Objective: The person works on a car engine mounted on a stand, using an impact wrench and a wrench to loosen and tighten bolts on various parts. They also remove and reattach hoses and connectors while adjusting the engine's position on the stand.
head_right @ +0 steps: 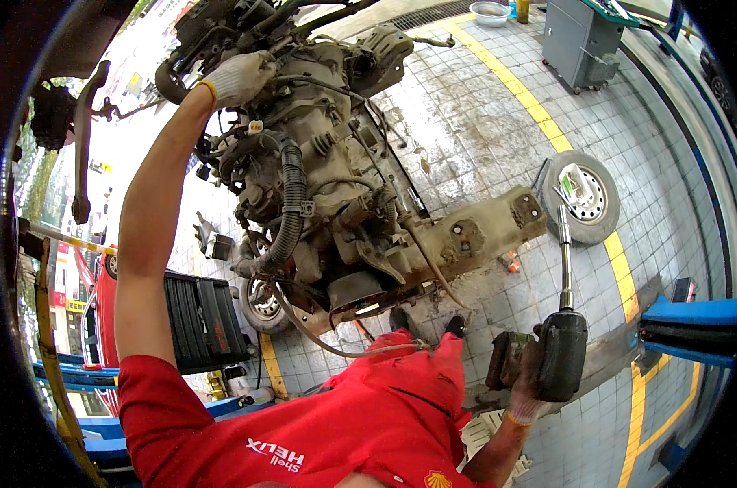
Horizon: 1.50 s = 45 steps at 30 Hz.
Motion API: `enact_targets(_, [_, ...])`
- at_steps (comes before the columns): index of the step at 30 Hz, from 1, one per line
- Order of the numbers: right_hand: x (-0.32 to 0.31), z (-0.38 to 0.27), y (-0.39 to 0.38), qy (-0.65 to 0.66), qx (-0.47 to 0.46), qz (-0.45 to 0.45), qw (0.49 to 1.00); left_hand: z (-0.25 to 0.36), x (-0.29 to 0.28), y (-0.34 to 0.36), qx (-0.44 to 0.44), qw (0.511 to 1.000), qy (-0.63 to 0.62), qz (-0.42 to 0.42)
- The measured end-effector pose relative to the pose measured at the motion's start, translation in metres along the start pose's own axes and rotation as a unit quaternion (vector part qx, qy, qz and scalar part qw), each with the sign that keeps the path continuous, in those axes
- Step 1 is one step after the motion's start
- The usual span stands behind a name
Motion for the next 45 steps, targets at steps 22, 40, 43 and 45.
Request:
enact_targets(22, [-0.003, 0.011, -0.007, 0.006, -0.016, -0.001, 1.000, -0.013, 0.013, -0.019, -0.115, 0.947, -0.278, 0.113])
enact_targets(40, [0.007, 0.027, -0.019, -0.101, -0.134, -0.033, 0.985, -0.035, 0.033, -0.008, 0.085, 0.953, 0.268, 0.110])
enact_targets(43, [0.012, 0.038, -0.014, -0.179, -0.172, -0.039, 0.968, -0.049, 0.054, 0.000, 0.111, 0.947, 0.292, 0.076])
enact_targets(45, [0.015, 0.035, -0.007, -0.109, -0.127, -0.050, 0.985, -0.061, 0.054, 0.003, 0.099, 0.950, 0.281, 0.096])
Point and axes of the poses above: each hand's wrist, its own y-axis towards the middle knuckle, its own x-axis out of the palm, z = x × y, the point moved 6 cm from there along y, towards the middle knuckle, and after that the axes turned 12 degrees about x, right-handed, at the moved point
